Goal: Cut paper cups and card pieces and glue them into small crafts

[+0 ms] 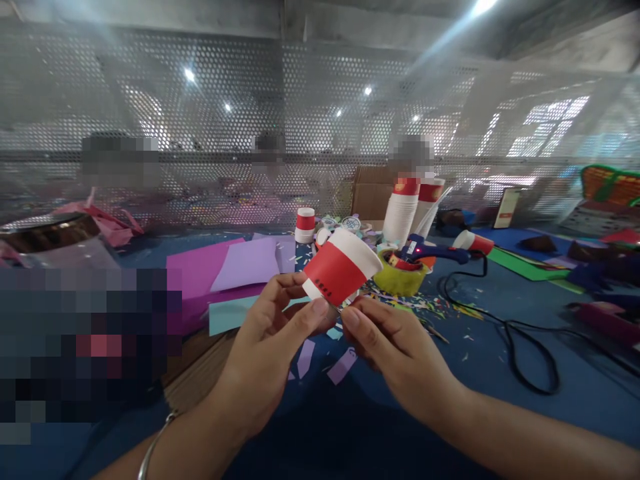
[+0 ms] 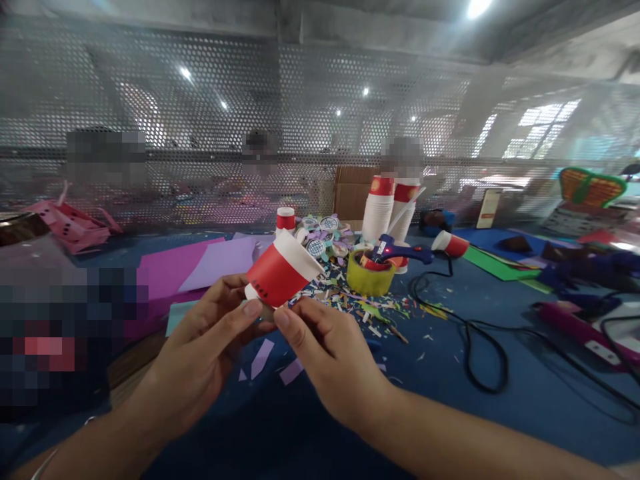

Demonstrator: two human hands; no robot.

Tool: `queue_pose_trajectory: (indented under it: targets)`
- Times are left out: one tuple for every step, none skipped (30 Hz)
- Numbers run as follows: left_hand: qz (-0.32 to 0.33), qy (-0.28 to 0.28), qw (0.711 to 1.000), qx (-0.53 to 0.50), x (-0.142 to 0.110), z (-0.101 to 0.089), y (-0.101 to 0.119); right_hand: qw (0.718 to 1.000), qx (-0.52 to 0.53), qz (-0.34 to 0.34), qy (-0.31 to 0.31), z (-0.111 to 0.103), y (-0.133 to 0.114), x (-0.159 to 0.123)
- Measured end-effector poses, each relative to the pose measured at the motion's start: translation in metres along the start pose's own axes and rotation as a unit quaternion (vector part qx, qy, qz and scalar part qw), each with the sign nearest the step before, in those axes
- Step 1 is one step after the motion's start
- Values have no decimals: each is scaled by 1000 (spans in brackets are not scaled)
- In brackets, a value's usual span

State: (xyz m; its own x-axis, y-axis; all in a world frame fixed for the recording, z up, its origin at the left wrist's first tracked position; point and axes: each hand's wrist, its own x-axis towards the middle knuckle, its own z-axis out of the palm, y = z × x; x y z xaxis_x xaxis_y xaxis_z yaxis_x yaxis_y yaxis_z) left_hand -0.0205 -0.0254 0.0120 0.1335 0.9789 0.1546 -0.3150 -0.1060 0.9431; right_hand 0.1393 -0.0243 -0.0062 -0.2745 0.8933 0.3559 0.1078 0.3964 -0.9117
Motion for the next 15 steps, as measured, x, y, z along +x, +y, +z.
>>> queue_pose_trajectory:
  targets:
    - [8,-3,1000,9,0,0,-1,1000,1,-1,1,0,0,0]
    - [17,-4,1000,19,0,-1,-1,1000,2,-1,2,0,0,0]
    - [26,-5,999,29,0,-1,-2,1000,4,-3,0,0,1,0]
    - [34,-3,999,39,0,-1,-2,1000,5,-2,2,0,1,-1]
    - [40,0,998,48,-1,-2,-3,1000,6,1,2,0,2,-1]
    - [46,3,997,56,-1,-2,-3,1000,7,2,0,0,2,-1]
    - [52,6,997,62,-2,-2,-4,1000,7,6,0,-1,2,-1]
    - [58,8,996,68,-2,-1,-4,1000,7,7,0,-1,3,-2]
    - [61,11,995,74,-3,-1,-4,1000,7,8,0,0,3,-2]
    - [62,15,995,80,-3,0,-4,1000,7,8,0,0,3,-1]
    - [63,21,994,86,-4,0,-5,1000,6,7,0,0,4,-1]
    - [61,26,994,91,-4,1,-5,1000,5,6,-1,1,4,-1]
    - [57,31,993,96,-4,1,-5,1000,5,6,-1,1,4,-1]
    - [53,34,993,99,-4,2,-5,1000,4,6,-1,1,4,-1]
    - [50,35,993,99,-4,2,-5,1000,2,6,-1,1,4,-1]
